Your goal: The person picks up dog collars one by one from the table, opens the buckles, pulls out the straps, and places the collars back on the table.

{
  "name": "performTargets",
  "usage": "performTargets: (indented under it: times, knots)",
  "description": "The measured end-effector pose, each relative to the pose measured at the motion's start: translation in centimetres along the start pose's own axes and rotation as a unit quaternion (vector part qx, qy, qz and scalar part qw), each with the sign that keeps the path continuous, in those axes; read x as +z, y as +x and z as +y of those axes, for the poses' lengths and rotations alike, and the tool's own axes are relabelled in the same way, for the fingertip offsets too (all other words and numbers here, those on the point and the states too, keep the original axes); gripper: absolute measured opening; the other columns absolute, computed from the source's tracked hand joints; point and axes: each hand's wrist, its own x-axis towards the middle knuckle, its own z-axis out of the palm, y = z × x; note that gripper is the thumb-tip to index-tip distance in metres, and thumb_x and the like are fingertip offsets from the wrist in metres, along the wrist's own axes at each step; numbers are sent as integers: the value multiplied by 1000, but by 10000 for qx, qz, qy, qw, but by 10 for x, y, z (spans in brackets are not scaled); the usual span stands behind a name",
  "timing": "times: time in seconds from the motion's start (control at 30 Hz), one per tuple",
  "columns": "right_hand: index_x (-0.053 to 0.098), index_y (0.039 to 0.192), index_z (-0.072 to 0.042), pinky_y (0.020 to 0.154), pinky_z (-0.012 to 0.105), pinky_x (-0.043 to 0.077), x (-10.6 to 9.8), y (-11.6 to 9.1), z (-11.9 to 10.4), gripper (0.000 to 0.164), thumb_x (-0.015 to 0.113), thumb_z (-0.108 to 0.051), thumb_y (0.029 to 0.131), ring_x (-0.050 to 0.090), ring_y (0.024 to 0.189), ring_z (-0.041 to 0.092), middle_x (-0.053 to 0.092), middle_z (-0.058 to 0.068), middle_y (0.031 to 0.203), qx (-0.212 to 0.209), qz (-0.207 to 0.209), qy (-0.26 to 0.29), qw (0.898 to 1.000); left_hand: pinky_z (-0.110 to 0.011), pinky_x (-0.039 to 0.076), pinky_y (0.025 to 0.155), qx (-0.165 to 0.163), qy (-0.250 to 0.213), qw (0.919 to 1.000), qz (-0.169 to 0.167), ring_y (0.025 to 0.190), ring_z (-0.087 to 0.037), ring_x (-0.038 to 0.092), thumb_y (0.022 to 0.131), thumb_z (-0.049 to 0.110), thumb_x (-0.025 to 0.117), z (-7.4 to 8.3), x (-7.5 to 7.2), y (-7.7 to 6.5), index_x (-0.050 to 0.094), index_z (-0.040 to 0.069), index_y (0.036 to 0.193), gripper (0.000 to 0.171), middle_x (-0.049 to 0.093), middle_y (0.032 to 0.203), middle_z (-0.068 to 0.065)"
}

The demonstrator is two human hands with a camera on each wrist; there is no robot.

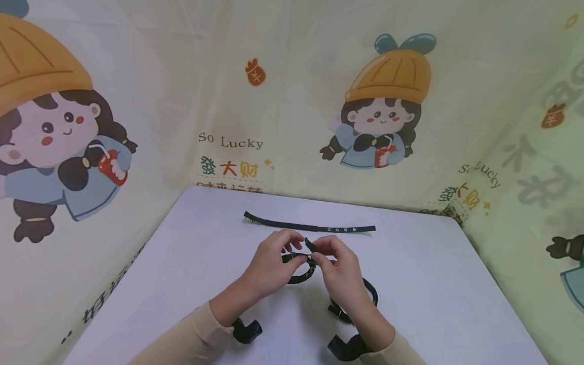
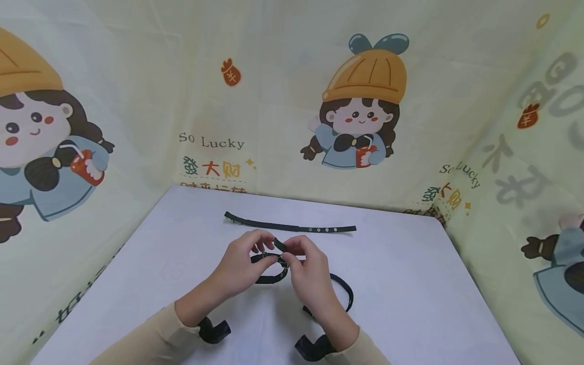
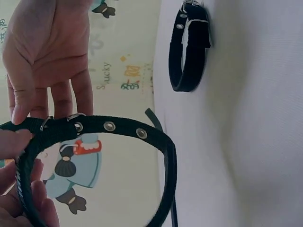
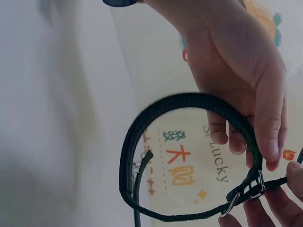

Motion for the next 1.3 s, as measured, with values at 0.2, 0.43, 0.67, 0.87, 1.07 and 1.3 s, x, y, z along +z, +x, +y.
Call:
performTargets:
  times: [0.2,0.43,0.67,0.87,1.07,1.3]
  knots:
    - [72,116,-15,96,42,65,-1,-1,-2,23,75,-1,99,75,108,21,75,2,111,30,55,192,9998,-23,56,75,-267,131,9993,-209,87,-11,62,91,8,86,5,-1,1,73,17,120,33,69,99,7]
    - [70,116,-11,98,42,63,-1,-1,-3,20,72,1,100,80,105,23,75,7,115,110,70,534,9985,-23,55,75,-159,440,9981,-393,91,-12,61,91,8,86,4,-3,3,75,18,115,28,73,97,6]
    - [67,119,-6,94,33,64,-2,0,-1,21,68,5,101,79,110,27,73,11,118,239,38,1000,9947,-23,55,77,-55,454,9985,-315,93,-11,61,91,7,85,2,-3,2,76,18,107,21,73,97,7]
    - [66,119,-5,90,33,65,-1,2,-1,21,68,5,101,79,111,29,72,13,119,360,93,1134,9929,-23,55,75,-47,368,9988,-324,92,-12,61,91,6,85,1,-4,2,77,14,107,20,73,97,6]
    - [65,119,-5,88,35,65,-2,3,1,20,66,5,103,79,107,29,71,15,121,474,119,1348,9897,-22,56,74,-48,306,9991,-291,92,-11,61,92,4,84,0,-4,2,76,16,107,21,72,97,7]
    - [64,120,-3,87,35,65,-3,5,4,18,64,4,104,80,105,29,70,17,122,547,58,1613,9854,-22,57,74,-130,156,9993,-327,92,-12,60,92,2,83,2,-6,1,76,16,107,21,72,98,7]
